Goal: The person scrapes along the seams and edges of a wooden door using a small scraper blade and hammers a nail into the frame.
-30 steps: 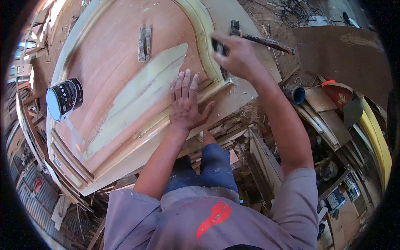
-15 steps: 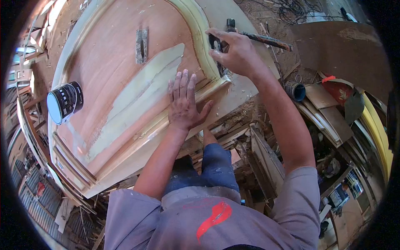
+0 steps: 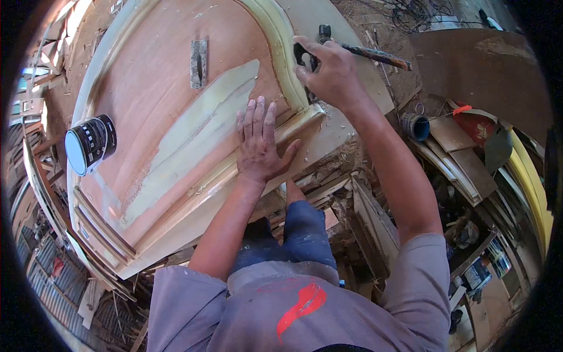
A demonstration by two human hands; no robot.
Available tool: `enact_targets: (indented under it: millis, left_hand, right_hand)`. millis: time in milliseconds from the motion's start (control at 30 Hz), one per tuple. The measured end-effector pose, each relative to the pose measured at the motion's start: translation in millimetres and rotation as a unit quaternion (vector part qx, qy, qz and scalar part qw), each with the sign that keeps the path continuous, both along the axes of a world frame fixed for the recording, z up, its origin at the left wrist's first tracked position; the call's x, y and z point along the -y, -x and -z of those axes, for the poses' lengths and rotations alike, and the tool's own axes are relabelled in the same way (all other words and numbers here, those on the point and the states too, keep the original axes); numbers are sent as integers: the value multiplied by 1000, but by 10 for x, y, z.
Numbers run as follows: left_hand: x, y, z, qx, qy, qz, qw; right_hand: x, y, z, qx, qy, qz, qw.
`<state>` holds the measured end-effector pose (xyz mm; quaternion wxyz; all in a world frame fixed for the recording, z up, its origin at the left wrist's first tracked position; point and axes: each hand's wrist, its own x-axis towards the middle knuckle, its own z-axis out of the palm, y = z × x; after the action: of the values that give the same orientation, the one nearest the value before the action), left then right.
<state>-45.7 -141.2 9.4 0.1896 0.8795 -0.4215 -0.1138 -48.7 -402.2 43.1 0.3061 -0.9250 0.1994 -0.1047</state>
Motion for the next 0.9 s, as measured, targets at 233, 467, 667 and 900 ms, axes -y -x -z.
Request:
enact_targets:
  millis: [233,467,667,900]
  left_hand:
    - [-9,10,4,1,3,1,1000]
    - [-4,-3,4,0,1,0,1000]
    - [-8,-1,17,5,2,1,1000]
    - [-1,4,5,7,2,3,1000]
  right_hand:
    - [-9,73,39,-9,-29,-29,999]
    - [22,112,67,-14,-56,-35,998]
    - [64,138,56,-26,-58,-47,997]
    - [75,188,-106,-14,-93,-9,996]
